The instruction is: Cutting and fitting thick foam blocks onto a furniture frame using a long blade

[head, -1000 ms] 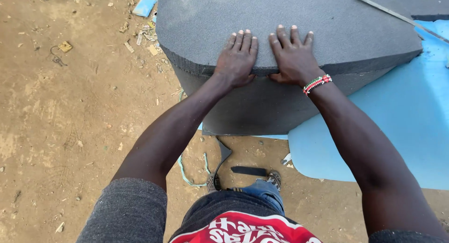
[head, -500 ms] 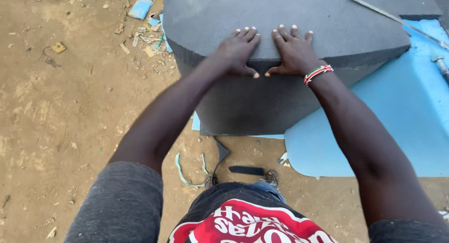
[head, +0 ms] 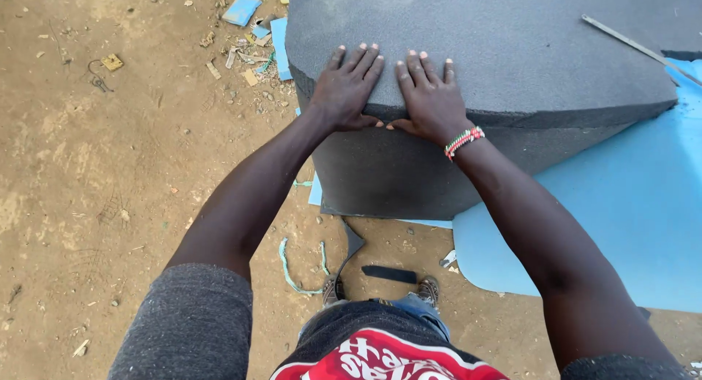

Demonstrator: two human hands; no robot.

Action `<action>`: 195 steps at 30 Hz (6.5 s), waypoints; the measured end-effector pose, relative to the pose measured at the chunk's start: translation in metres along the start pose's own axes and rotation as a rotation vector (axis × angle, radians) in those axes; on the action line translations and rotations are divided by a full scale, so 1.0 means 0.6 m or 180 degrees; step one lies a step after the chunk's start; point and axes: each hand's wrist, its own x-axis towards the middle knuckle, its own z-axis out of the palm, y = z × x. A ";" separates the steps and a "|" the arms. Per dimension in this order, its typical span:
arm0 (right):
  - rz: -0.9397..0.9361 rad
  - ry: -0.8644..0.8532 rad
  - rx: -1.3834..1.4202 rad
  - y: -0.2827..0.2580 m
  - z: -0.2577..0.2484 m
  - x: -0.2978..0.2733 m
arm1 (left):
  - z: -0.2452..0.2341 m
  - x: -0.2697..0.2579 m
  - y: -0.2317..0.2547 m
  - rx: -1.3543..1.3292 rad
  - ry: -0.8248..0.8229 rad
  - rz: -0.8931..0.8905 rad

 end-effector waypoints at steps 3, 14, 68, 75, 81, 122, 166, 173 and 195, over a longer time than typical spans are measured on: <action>-0.0081 0.0588 -0.0350 -0.002 0.022 -0.006 | 0.031 0.000 -0.001 0.0101 0.0339 0.0067; -0.0036 0.0922 -0.0322 0.011 0.042 -0.001 | 0.009 0.007 -0.011 0.0109 0.0778 0.0079; 0.0443 0.0174 -0.0176 0.022 0.032 -0.002 | -0.002 0.072 0.071 0.0482 0.0379 -0.0195; -0.0055 -0.0266 0.0450 0.167 -0.007 -0.115 | -0.073 0.072 0.086 0.0033 -0.0992 -0.0596; 0.0579 -0.0507 0.0382 0.266 -0.005 -0.228 | -0.103 0.063 0.123 0.0063 -0.1252 -0.0709; 0.0259 0.0854 -0.0168 0.301 0.033 -0.262 | -0.009 0.199 0.333 0.0212 0.0687 -0.0147; 0.0767 -0.0950 0.0615 0.035 -0.038 -0.001 | -0.022 -0.029 -0.211 -0.0699 -0.0340 0.0825; 0.0220 -0.0925 0.0534 -0.144 -0.105 0.188 | -0.017 -0.044 -0.202 -0.0567 0.0064 0.0891; 0.2071 -0.0722 -0.0054 -0.297 -0.019 0.218 | 0.076 -0.002 -0.361 -0.0717 0.0505 0.3004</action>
